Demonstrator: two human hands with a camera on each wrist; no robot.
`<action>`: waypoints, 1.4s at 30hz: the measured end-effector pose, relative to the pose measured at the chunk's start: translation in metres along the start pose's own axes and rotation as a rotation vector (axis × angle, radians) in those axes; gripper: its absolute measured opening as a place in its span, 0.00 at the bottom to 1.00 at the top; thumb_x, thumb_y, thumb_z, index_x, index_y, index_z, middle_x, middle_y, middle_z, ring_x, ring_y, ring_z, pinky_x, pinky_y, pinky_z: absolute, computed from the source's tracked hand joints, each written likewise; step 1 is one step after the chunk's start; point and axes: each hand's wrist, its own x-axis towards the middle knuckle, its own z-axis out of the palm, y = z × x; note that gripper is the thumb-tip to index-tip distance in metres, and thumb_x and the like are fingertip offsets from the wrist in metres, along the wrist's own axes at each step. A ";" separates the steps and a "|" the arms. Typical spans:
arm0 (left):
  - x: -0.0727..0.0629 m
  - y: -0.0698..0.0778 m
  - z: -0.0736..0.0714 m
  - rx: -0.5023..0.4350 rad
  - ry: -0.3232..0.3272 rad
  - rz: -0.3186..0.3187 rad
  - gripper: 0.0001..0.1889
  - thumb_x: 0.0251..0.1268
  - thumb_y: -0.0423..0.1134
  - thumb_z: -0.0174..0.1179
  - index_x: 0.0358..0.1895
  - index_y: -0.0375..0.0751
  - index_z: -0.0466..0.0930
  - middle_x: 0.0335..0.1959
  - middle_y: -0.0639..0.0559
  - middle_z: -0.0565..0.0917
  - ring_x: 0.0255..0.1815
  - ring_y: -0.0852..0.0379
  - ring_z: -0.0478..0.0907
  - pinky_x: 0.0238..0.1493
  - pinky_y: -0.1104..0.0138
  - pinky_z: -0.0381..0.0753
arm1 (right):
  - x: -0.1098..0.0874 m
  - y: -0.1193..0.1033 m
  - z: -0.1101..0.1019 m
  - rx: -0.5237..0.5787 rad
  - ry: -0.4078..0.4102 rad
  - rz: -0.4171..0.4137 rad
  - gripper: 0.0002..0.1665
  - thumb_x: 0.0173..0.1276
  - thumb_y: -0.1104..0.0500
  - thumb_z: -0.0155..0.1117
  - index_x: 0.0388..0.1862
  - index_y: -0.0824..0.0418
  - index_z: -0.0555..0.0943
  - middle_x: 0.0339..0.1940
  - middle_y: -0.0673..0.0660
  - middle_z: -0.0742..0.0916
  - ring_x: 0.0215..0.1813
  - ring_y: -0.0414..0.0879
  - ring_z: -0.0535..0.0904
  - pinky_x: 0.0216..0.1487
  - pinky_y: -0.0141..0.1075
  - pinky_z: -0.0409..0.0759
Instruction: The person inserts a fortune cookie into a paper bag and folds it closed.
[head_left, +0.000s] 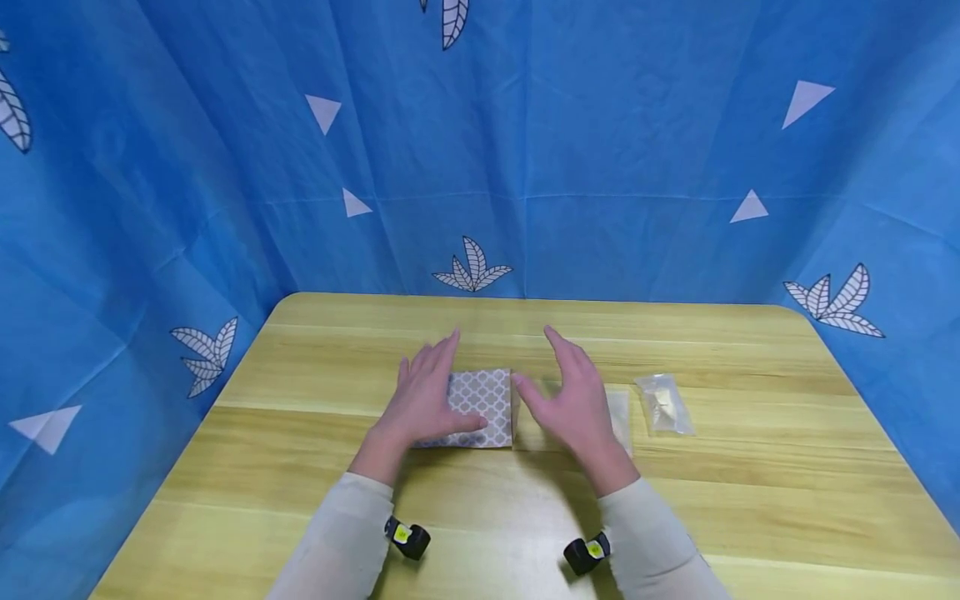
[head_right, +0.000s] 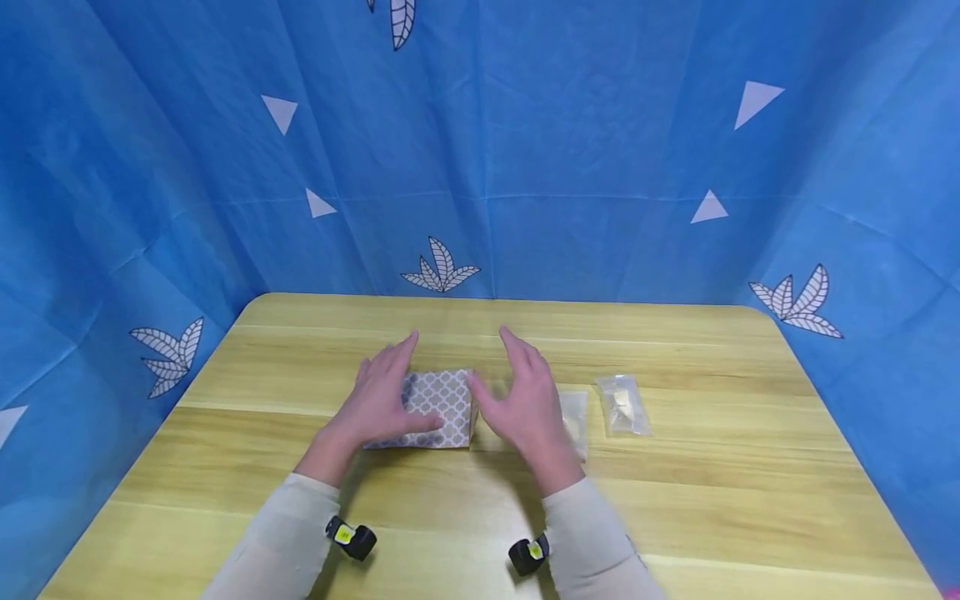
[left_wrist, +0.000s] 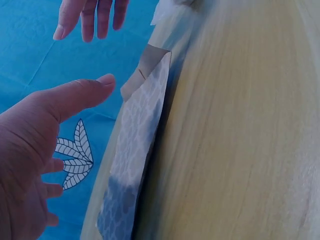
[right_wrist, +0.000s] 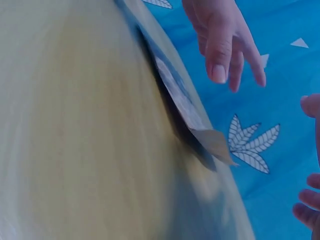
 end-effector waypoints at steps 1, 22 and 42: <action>0.000 0.000 0.001 0.009 -0.020 -0.012 0.70 0.37 0.67 0.77 0.82 0.49 0.41 0.79 0.45 0.54 0.77 0.36 0.48 0.70 0.34 0.39 | -0.001 -0.001 0.003 0.006 -0.009 0.008 0.49 0.64 0.36 0.67 0.79 0.49 0.62 0.71 0.57 0.73 0.70 0.57 0.68 0.64 0.59 0.68; 0.000 -0.004 0.020 0.001 -0.197 -0.023 0.66 0.31 0.71 0.75 0.79 0.49 0.57 0.78 0.43 0.57 0.77 0.34 0.46 0.70 0.36 0.35 | -0.019 0.004 0.041 0.045 -0.119 0.038 0.34 0.61 0.46 0.73 0.64 0.58 0.79 0.34 0.52 0.79 0.36 0.46 0.74 0.36 0.41 0.76; 0.001 -0.012 0.029 -0.069 -0.213 0.004 0.69 0.23 0.66 0.82 0.79 0.52 0.58 0.78 0.46 0.57 0.78 0.37 0.44 0.70 0.36 0.31 | -0.021 0.018 0.038 0.087 -0.184 0.107 0.17 0.61 0.58 0.72 0.50 0.58 0.86 0.27 0.50 0.78 0.32 0.45 0.72 0.33 0.41 0.73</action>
